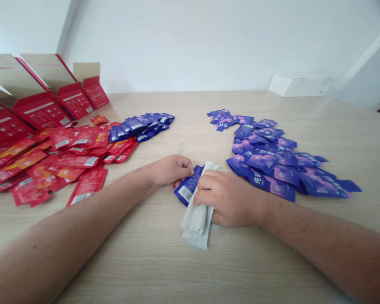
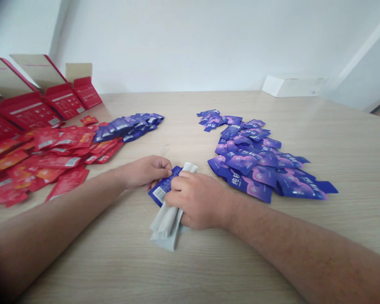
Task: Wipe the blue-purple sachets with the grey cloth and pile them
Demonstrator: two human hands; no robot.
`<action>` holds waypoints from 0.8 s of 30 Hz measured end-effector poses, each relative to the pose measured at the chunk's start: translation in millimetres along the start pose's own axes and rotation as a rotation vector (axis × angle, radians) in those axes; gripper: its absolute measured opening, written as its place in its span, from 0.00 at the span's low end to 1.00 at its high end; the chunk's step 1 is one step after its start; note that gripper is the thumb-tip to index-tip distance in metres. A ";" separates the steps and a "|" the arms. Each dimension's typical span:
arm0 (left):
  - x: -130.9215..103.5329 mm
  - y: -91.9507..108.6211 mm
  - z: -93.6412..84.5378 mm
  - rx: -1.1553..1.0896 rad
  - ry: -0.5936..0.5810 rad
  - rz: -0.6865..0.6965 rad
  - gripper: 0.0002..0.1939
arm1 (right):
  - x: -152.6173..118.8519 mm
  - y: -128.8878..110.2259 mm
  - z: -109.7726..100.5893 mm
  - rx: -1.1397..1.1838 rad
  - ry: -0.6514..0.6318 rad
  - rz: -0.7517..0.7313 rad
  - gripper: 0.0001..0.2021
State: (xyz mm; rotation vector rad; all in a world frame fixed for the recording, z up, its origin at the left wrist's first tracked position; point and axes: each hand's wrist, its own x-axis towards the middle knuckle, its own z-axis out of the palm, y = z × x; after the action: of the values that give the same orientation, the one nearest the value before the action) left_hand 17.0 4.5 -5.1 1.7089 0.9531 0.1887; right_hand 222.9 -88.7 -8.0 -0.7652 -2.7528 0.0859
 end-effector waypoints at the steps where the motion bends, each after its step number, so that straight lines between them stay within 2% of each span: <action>1: -0.1 0.5 0.2 0.000 -0.001 0.000 0.09 | 0.0 -1.0 -0.3 -0.005 -0.025 -0.037 0.07; 3: 0.0 0.8 0.3 -0.007 -0.004 -0.001 0.09 | 0.2 -0.5 0.4 -0.002 -0.024 -0.049 0.07; 7: 1.2 -0.8 0.0 -0.029 -0.005 0.005 0.08 | 1.5 7.3 5.6 0.018 0.146 0.150 0.09; 9: 1.5 -1.4 0.1 -0.010 -0.003 -0.003 0.08 | 2.6 7.5 8.1 0.030 0.211 0.199 0.11; 14: 1.7 -1.8 0.7 0.030 -0.027 -0.010 0.08 | 4.4 -0.8 10.2 0.046 0.178 0.058 0.11; 20: 2.8 -3.1 1.1 0.033 0.007 0.024 0.08 | 3.5 8.5 11.2 0.064 0.261 0.213 0.13; 24: 2.0 -2.7 1.5 0.033 -0.039 0.004 0.08 | 4.5 2.2 11.3 0.060 0.193 0.072 0.13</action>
State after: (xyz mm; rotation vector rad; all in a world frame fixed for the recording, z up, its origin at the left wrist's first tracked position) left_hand 17.9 4.8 -8.6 1.7389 0.9281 0.1424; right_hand 217.1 -84.3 -18.0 -0.8113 -2.5300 0.1029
